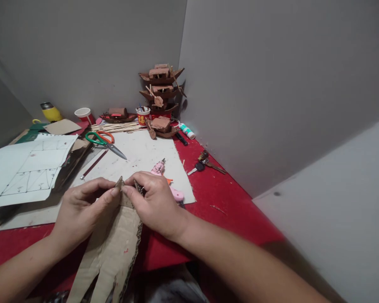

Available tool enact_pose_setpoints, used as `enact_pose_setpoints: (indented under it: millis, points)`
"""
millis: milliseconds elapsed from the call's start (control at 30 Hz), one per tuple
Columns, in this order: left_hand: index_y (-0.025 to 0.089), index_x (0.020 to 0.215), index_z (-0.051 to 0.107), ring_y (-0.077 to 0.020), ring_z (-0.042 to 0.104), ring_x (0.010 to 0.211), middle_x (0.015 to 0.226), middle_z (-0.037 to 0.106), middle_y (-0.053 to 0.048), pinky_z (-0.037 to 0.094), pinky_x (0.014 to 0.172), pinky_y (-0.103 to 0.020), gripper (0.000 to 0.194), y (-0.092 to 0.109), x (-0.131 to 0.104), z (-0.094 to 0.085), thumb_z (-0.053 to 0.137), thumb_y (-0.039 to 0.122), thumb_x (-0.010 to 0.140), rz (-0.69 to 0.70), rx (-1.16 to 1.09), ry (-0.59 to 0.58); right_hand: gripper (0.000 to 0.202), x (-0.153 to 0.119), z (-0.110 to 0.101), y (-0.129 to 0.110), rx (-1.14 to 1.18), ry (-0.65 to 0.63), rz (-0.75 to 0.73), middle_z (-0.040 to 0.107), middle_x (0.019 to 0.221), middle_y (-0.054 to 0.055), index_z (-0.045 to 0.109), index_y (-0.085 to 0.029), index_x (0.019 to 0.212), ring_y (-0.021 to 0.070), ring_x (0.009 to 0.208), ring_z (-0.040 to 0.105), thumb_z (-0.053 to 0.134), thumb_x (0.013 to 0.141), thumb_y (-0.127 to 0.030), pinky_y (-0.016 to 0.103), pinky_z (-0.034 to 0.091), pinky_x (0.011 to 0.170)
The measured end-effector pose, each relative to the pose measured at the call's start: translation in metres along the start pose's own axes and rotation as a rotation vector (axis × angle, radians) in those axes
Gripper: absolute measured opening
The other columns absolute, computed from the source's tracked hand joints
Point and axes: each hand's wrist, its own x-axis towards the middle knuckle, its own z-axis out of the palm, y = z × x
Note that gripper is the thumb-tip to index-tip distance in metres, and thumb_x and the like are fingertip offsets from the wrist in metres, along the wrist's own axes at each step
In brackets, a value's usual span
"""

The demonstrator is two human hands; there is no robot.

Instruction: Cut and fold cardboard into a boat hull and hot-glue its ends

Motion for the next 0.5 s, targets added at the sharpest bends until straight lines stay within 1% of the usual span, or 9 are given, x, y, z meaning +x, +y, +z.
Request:
enact_pose_setpoints:
  millis: [167,267,333,433,500]
  points:
    - [0.016,0.078,0.066,-0.0094,0.057,0.063,0.069,0.065,0.002,0.045,0.060,-0.018,0.007,-0.002,-0.006,0.007,0.061,0.018,0.083,0.026,-0.003,0.043,0.012,0.003,-0.002,0.000,0.109,-0.059,0.152,0.064,0.064,0.000,0.067,-0.014,0.072,0.0122,0.061,0.056,0.059,0.080,-0.016,0.023,0.042,0.058]
    - [0.016,0.079,0.067,-0.0093,0.057,0.063,0.068,0.065,0.002,0.044,0.059,-0.017,0.008,-0.002,-0.006,0.007,0.061,0.019,0.083,-0.004,-0.027,0.021,0.010,0.007,-0.006,0.002,0.201,-0.110,0.267,0.063,0.062,-0.001,0.069,-0.014,0.073,0.0118,0.058,0.054,0.062,0.078,-0.020,0.023,0.041,0.054]
    - [0.017,0.081,0.068,-0.0091,0.057,0.064,0.070,0.066,0.003,0.044,0.059,-0.017,0.008,-0.002,-0.004,0.006,0.061,0.020,0.084,-0.024,-0.050,0.006,0.011,0.011,-0.009,0.003,0.257,-0.130,0.338,0.066,0.066,0.000,0.071,-0.015,0.080,0.0122,0.059,0.056,0.066,0.075,-0.023,0.023,0.042,0.054]
    - [0.018,0.082,0.069,-0.0094,0.059,0.067,0.073,0.069,0.003,0.045,0.062,-0.016,0.008,-0.003,-0.002,0.004,0.062,0.022,0.083,-0.052,-0.090,-0.013,0.019,0.014,-0.011,0.005,0.292,-0.147,0.361,0.072,0.078,0.002,0.073,-0.015,0.089,0.0144,0.069,0.061,0.068,0.073,-0.024,0.026,0.045,0.063]
    - [0.018,0.081,0.070,-0.0101,0.059,0.068,0.075,0.070,0.002,0.046,0.063,-0.017,0.009,-0.004,0.000,0.003,0.063,0.024,0.083,-0.081,-0.122,-0.029,0.015,0.016,-0.012,0.006,0.287,-0.154,0.327,0.072,0.080,0.002,0.072,-0.016,0.085,0.0150,0.074,0.061,0.068,0.072,-0.023,0.026,0.046,0.068]
